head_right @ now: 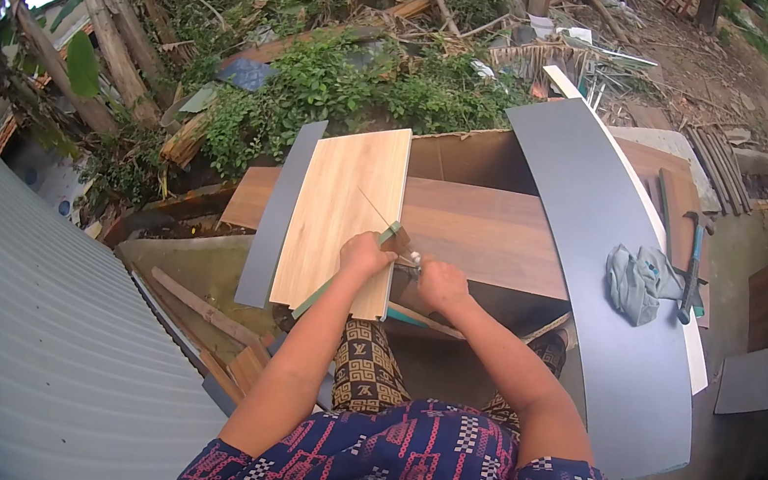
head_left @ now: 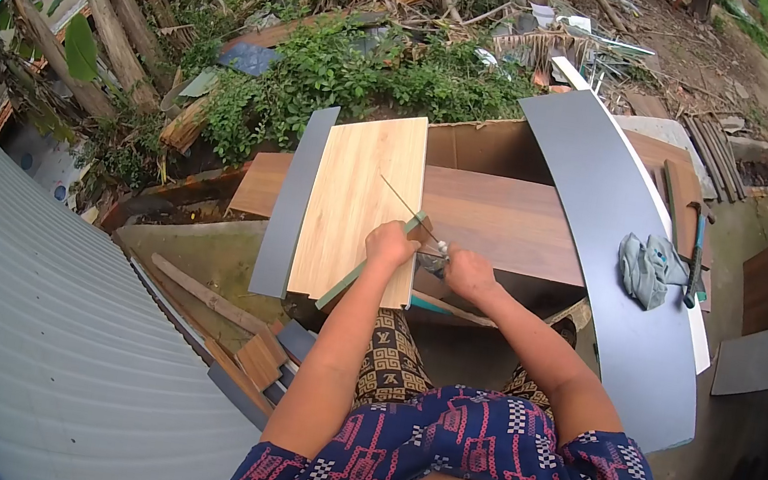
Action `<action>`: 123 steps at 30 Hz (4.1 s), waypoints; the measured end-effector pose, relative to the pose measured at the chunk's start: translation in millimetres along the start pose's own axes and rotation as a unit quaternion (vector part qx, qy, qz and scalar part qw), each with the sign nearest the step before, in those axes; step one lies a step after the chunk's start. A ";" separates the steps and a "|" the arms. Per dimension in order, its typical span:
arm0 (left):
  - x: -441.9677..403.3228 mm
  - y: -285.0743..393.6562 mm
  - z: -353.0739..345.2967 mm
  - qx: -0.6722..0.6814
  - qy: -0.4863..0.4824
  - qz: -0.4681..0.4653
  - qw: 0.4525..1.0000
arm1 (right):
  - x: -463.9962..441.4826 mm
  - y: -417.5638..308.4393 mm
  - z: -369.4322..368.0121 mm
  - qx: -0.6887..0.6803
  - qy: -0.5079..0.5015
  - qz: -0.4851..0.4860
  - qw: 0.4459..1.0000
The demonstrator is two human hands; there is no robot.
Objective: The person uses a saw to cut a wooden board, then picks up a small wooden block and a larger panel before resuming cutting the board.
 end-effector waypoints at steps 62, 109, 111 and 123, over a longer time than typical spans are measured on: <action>2.5 2.8 3.8 -0.014 0.019 -0.015 1.000 | -1.5 -6.5 -5.7 -0.019 0.014 -0.004 1.000; -1.8 0.3 1.9 0.004 -0.018 0.012 1.000 | -15.5 -13.5 -0.3 -0.018 0.012 -0.006 1.000; -0.2 -3.0 2.5 0.006 -0.014 0.013 1.000 | -5.6 -6.3 -4.0 -0.022 0.015 -0.004 1.000; -1.3 -1.1 2.5 0.005 -0.005 -0.004 1.000 | 56.8 26.6 3.9 0.005 -0.005 -0.027 1.000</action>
Point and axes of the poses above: each hand's wrist, its own x-axis away from the middle knuckle, its own z-axis out of the back of the hand, y = z × x, the point moved 8 cm from there along -x, towards the middle knuckle, and after that the axes turned 1 degree about -y, right-handed, at the moved point
